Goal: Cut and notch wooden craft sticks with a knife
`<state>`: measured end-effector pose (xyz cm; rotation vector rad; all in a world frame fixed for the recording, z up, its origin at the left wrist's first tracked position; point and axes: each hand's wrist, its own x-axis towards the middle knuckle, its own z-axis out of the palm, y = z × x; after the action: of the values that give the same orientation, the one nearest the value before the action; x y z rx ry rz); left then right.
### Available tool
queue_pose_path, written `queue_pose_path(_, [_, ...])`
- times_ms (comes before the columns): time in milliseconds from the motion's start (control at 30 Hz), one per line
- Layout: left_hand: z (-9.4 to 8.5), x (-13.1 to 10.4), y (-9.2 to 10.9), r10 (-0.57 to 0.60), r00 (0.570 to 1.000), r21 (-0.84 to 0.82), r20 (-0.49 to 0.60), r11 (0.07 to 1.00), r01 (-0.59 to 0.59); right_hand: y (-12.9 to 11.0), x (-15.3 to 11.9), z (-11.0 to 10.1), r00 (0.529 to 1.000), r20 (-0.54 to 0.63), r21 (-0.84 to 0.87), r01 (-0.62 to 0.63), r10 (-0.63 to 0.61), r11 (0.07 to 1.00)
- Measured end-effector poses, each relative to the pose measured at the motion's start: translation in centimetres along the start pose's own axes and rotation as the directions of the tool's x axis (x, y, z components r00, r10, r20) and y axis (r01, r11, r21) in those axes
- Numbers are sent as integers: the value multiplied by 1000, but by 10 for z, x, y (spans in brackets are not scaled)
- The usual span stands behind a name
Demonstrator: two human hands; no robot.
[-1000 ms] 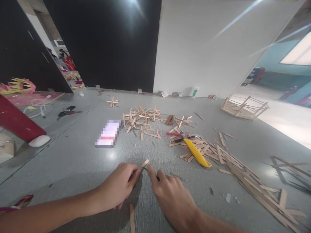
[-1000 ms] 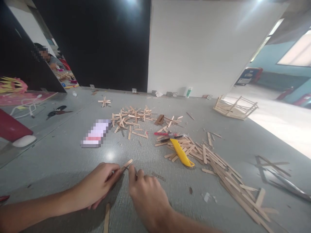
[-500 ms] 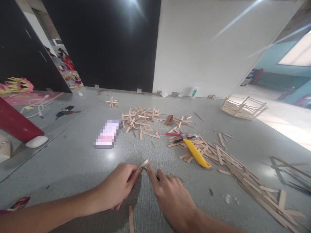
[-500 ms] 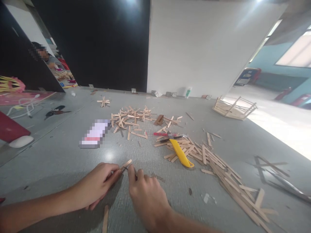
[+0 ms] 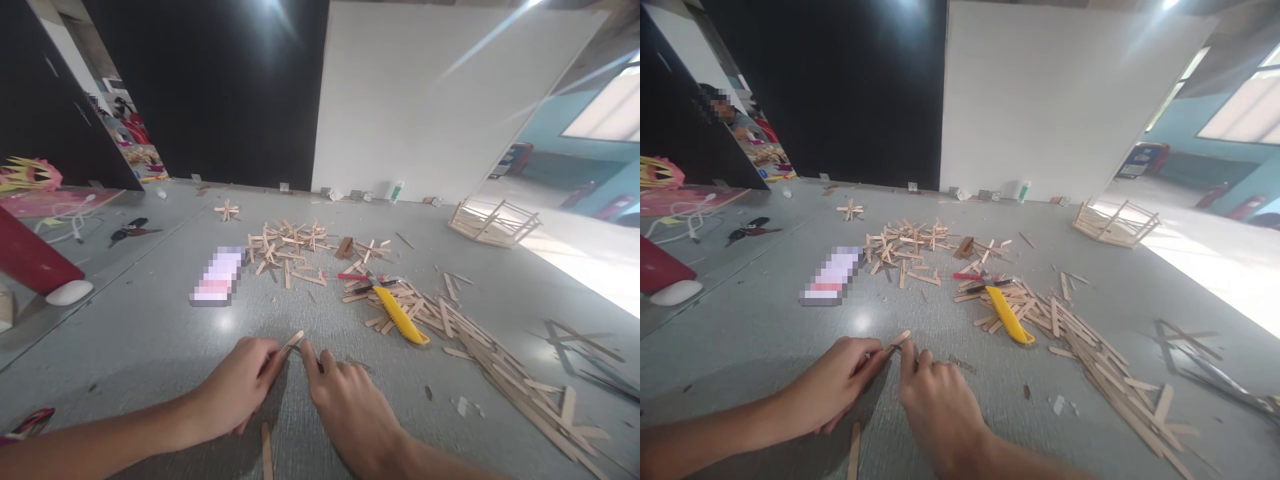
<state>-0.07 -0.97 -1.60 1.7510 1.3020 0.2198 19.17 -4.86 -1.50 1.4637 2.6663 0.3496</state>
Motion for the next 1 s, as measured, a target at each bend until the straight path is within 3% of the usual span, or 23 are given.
queue_pose_path(433, [-1, 2, -1, 0, 1000, 22, 30, 1000, -1, 1, -1, 9, 997, 52, 54, -57, 54, 997])
queue_pose_path(733, [-2, 2, -2, 20, 999, -3, 31, 1000, -19, 6, -3, 10, 1000, -23, 76, 3, -2, 997])
queue_pose_path(1000, [-4, 3, 2, -28, 997, -76, 73, 997, 34, 4, -4, 13, 998, -47, 118, -46, 52, 992])
